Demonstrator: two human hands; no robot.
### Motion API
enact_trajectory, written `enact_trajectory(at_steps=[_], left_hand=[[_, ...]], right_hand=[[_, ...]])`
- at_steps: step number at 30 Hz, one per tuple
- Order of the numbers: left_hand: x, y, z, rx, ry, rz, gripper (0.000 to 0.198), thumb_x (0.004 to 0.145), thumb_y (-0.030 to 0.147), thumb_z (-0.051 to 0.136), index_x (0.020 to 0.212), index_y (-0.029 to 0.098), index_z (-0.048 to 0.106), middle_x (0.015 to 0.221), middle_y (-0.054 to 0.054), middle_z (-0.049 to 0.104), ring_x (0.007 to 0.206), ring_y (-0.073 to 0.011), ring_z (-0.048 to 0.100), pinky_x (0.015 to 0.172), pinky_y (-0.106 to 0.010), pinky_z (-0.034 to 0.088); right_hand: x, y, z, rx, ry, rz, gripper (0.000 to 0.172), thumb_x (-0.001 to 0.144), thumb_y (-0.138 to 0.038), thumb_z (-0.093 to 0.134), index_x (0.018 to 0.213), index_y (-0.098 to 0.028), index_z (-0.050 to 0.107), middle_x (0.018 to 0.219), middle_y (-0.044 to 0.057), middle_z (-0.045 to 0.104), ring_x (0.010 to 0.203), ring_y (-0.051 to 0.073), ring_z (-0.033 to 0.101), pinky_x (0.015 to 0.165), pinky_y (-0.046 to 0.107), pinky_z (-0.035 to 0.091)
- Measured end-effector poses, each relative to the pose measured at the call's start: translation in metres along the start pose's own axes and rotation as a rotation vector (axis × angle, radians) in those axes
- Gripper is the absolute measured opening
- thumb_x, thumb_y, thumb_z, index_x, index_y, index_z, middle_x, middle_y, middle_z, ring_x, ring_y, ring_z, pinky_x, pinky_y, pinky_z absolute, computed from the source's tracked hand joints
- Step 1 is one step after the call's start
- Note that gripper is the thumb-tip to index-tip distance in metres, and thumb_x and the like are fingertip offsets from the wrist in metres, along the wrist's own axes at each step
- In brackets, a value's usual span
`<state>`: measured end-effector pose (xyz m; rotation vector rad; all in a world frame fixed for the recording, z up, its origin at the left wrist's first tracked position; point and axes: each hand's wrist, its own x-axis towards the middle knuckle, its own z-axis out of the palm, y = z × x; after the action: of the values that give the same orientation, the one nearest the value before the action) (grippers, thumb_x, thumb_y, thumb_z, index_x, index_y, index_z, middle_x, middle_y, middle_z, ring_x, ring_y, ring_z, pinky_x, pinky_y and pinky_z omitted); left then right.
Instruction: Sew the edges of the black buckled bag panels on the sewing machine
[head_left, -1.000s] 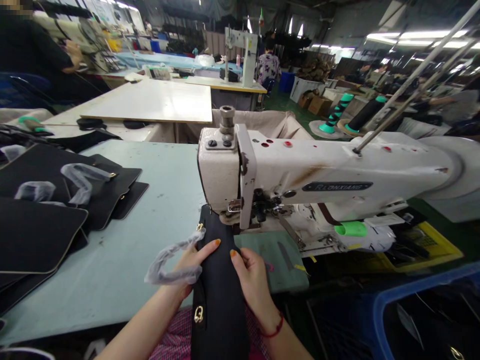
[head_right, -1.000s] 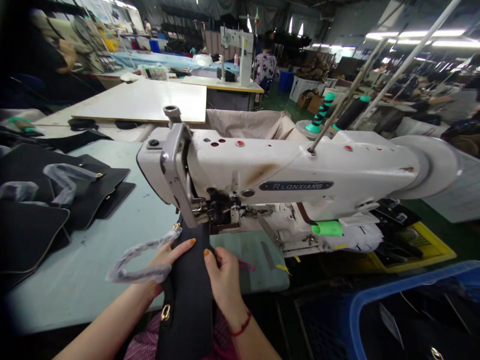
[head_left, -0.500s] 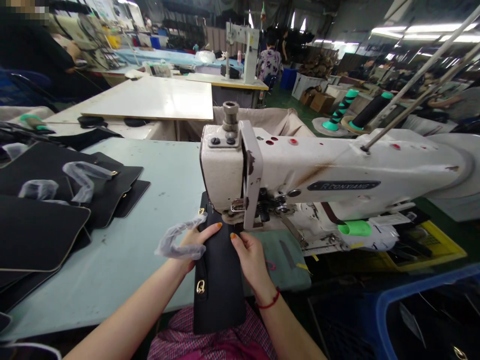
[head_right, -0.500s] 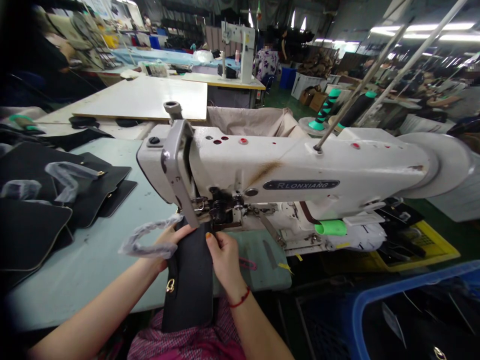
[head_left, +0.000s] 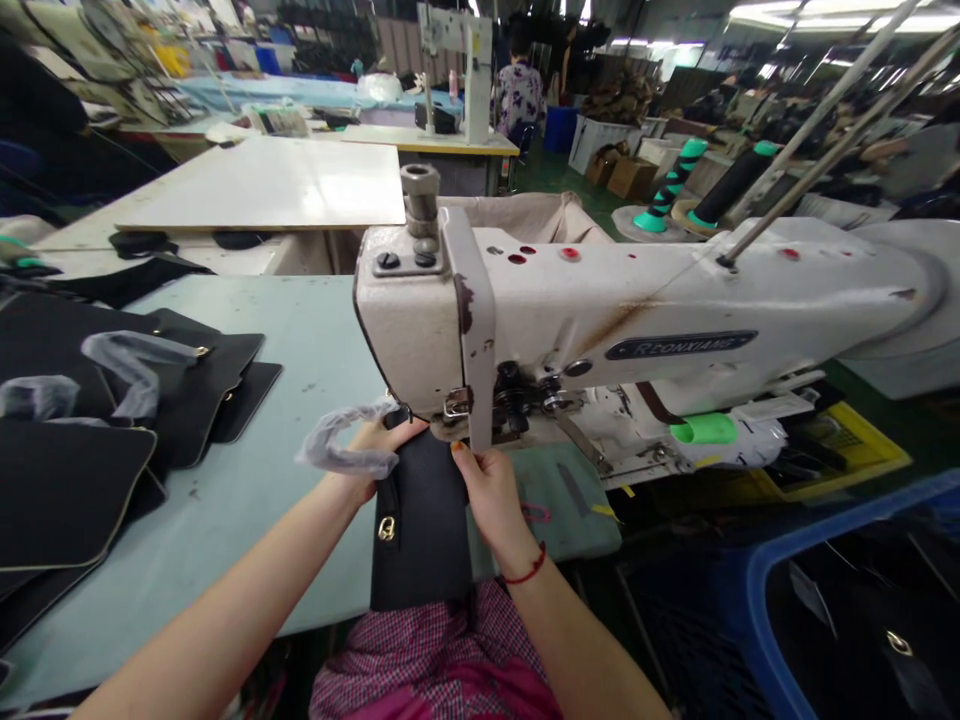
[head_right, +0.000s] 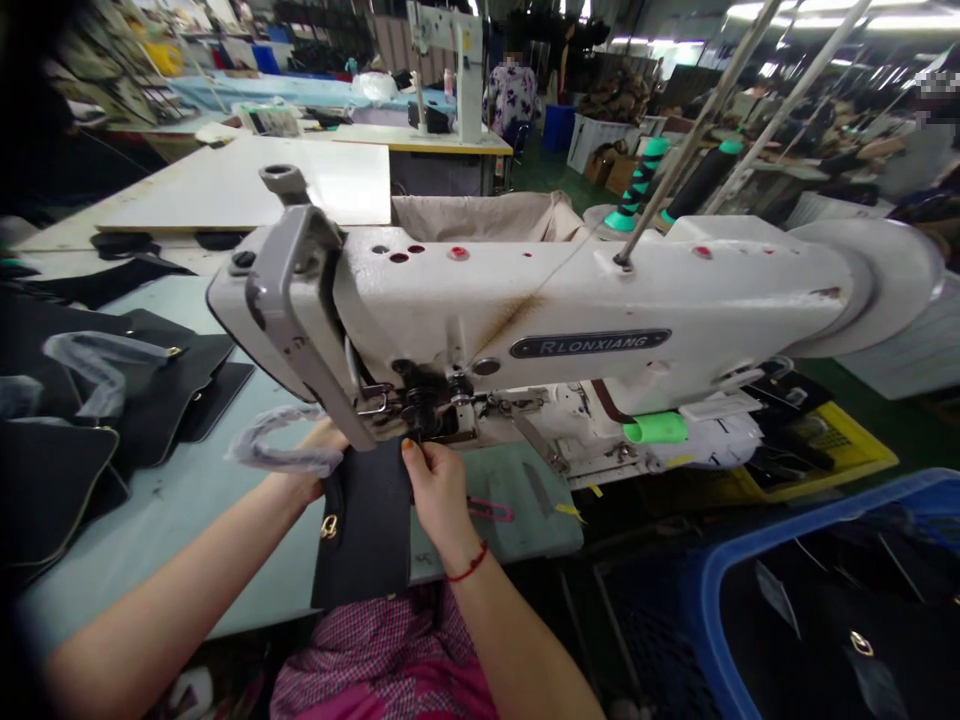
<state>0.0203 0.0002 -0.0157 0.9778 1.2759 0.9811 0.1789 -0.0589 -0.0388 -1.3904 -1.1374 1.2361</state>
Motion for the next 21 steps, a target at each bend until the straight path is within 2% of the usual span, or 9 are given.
enact_trajectory(at_steps=[3, 6, 10, 16, 18, 21], left_hand=[[0.006, 0.001, -0.008, 0.036, -0.123, 0.0, 0.064, 0.058, 0.043, 0.082, 0.116, 0.02, 0.065, 0.112, -0.006, 0.072, 0.108, -0.0328, 0.064, 0.092, -0.041, 0.052], [0.006, 0.005, -0.015, 0.105, -0.14, -0.065, 0.068, 0.062, 0.04, 0.081, 0.123, 0.016, 0.06, 0.117, -0.008, 0.07, 0.111, -0.0317, 0.062, 0.094, -0.04, 0.05], [0.0, 0.009, -0.016, 0.017, -0.212, -0.154, 0.07, 0.066, 0.037, 0.081, 0.126, 0.014, 0.055, 0.108, -0.008, 0.072, 0.104, -0.0278, 0.066, 0.089, -0.037, 0.052], [-0.001, 0.016, -0.01, -0.082, -0.266, -0.212, 0.05, 0.064, 0.032, 0.081, 0.106, 0.013, 0.063, 0.081, -0.005, 0.074, 0.074, -0.0255, 0.071, 0.074, -0.037, 0.056], [0.002, 0.021, -0.011, -0.062, -0.259, -0.182, 0.045, 0.063, 0.029, 0.082, 0.101, 0.012, 0.065, 0.079, -0.003, 0.074, 0.074, -0.0246, 0.071, 0.075, -0.037, 0.056], [0.008, 0.032, -0.012, -0.014, -0.24, -0.114, 0.044, 0.058, 0.022, 0.084, 0.096, 0.011, 0.067, 0.081, -0.001, 0.075, 0.087, -0.0245, 0.07, 0.084, -0.036, 0.054]], right_hand=[[0.0, -0.001, 0.0, -0.018, -0.005, 0.032, 0.055, 0.088, -0.057, 0.05, 0.05, -0.017, 0.043, 0.044, -0.003, 0.039, 0.043, 0.008, 0.037, 0.042, 0.021, 0.024], [0.001, -0.002, -0.004, -0.021, -0.037, 0.043, 0.054, 0.087, -0.058, 0.052, 0.053, -0.017, 0.047, 0.045, -0.002, 0.046, 0.04, 0.009, 0.044, 0.041, 0.02, 0.028], [0.002, -0.004, -0.01, -0.002, -0.045, 0.008, 0.048, 0.089, -0.057, 0.05, 0.063, -0.017, 0.053, 0.051, 0.0, 0.056, 0.043, 0.012, 0.056, 0.043, 0.02, 0.035], [0.003, -0.007, -0.005, 0.043, -0.021, 0.037, 0.045, 0.089, -0.053, 0.048, 0.063, -0.017, 0.055, 0.051, 0.001, 0.058, 0.039, 0.012, 0.056, 0.038, 0.02, 0.033], [0.003, -0.008, -0.002, 0.077, -0.017, 0.058, 0.044, 0.088, -0.052, 0.048, 0.063, -0.016, 0.055, 0.05, 0.001, 0.058, 0.038, 0.011, 0.056, 0.038, 0.019, 0.033], [0.003, -0.01, 0.003, 0.124, -0.008, 0.092, 0.043, 0.087, -0.051, 0.049, 0.065, -0.015, 0.056, 0.05, 0.002, 0.059, 0.037, 0.011, 0.056, 0.037, 0.017, 0.032]])
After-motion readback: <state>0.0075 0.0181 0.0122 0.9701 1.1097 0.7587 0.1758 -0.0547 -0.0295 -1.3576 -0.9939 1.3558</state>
